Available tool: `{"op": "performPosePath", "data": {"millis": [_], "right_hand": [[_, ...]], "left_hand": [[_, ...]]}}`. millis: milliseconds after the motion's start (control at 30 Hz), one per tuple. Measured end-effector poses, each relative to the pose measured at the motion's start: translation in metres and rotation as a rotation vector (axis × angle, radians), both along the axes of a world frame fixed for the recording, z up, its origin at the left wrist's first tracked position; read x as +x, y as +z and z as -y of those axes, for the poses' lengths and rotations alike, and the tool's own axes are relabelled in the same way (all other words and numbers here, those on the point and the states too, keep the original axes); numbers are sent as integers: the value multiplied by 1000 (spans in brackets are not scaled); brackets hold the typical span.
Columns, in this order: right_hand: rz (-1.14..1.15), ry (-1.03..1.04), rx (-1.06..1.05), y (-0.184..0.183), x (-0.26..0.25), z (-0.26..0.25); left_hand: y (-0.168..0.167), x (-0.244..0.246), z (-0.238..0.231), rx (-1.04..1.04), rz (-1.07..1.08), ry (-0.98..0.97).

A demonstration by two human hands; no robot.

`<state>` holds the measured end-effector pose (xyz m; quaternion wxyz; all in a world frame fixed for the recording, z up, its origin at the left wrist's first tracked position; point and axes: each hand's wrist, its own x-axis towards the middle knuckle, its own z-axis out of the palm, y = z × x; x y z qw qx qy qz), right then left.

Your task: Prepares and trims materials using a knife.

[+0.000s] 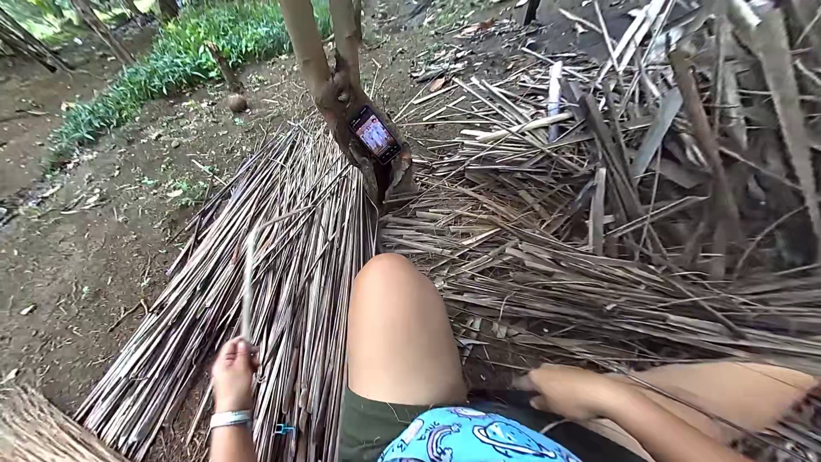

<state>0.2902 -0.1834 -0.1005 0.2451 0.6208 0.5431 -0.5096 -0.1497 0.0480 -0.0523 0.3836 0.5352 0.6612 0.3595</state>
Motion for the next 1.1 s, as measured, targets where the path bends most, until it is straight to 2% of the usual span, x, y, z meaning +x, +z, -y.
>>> {"op": "performPosePath", "data": {"millis": [67,133,267,367,433,500,600,733,833,933,1033,1100], "right_hand": [[0,-47,10,-5,0,0],[28,-83,22,-4,3,3],[47,-169,13,-4,17,22],[81,-212,22,-5,26,33],[96,-223,30,-8,25,35],[82,-231,11,-11,20,32],[60,-260,4,-20,11,27],[88,-260,8,-27,8,24],[91,-281,12,-22,11,28],[103,-308,21,-15,14,35],[153,-322,20,-9,9,38],[160,-346,38,-9,6,40]], "left_hand": [[-18,27,7,50,43,-56],[-17,50,13,208,182,-73],[44,48,4,634,255,-120],[101,27,-2,902,350,-4],[127,16,-6,947,419,73],[132,15,-13,849,420,102],[102,31,-30,650,351,122],[20,50,-61,278,222,137],[-50,58,-81,37,-60,113],[-108,60,-82,-110,-398,-50],[-128,77,-70,-154,-565,-230],[-133,90,-71,-288,-649,-357]]}}
